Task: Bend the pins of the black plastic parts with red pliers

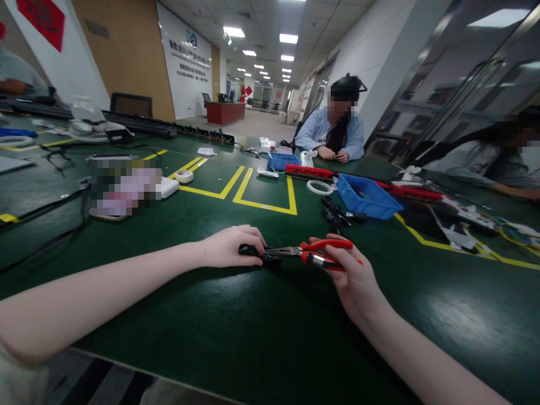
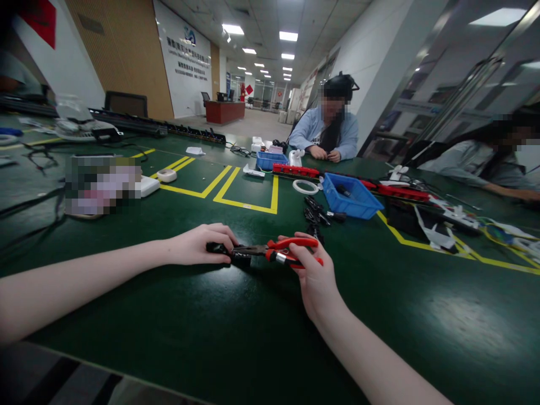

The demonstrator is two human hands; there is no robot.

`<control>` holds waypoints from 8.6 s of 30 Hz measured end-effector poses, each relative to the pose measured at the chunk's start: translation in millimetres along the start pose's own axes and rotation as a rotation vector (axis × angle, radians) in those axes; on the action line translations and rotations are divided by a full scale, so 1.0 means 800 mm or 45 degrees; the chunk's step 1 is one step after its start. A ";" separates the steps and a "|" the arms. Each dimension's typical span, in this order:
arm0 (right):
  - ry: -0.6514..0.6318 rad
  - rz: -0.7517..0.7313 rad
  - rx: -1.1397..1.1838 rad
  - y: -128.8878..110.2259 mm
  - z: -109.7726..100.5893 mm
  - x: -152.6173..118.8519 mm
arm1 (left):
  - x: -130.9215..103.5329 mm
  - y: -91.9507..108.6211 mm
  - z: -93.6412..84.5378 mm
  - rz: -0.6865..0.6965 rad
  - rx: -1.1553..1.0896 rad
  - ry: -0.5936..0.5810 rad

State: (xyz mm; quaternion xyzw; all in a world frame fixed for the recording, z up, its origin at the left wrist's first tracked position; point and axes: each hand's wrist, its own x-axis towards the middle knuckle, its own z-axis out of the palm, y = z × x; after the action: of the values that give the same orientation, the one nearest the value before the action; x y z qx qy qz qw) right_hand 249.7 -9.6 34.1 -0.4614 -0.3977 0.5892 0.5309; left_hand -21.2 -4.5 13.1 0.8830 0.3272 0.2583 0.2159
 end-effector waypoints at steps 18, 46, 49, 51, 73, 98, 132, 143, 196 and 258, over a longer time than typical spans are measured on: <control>0.070 0.088 0.004 -0.004 0.008 -0.004 | 0.000 -0.006 0.001 0.010 0.021 -0.001; 0.026 0.077 -0.052 0.001 0.004 0.004 | 0.002 -0.009 0.000 0.015 0.031 0.006; 0.047 0.086 0.001 0.001 0.004 0.004 | 0.002 -0.006 -0.001 0.016 0.032 -0.007; 0.067 0.077 0.026 -0.001 0.006 0.002 | 0.002 -0.005 -0.002 0.017 0.029 -0.010; 0.137 0.169 0.003 -0.006 0.012 0.001 | 0.001 -0.007 -0.002 0.022 0.045 -0.007; 0.127 0.079 -0.070 -0.001 0.011 0.009 | 0.003 -0.013 -0.002 0.051 0.047 -0.010; 0.030 0.067 0.012 0.000 0.001 0.009 | 0.001 -0.010 0.002 0.042 0.054 0.009; 0.087 0.103 0.053 -0.004 0.012 0.000 | 0.001 -0.010 0.002 0.061 0.097 0.003; 0.041 0.082 0.019 -0.005 0.017 -0.005 | 0.001 -0.004 0.000 0.007 0.099 -0.030; 0.065 0.137 -0.011 -0.011 0.018 -0.007 | 0.001 -0.005 0.002 0.022 0.131 -0.025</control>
State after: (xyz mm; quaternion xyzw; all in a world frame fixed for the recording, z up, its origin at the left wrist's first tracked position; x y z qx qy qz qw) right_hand 237.8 -14.1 47.0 -0.4991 -0.3613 0.6032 0.5065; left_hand -21.7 -1.9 10.1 0.8981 0.3303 0.2342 0.1714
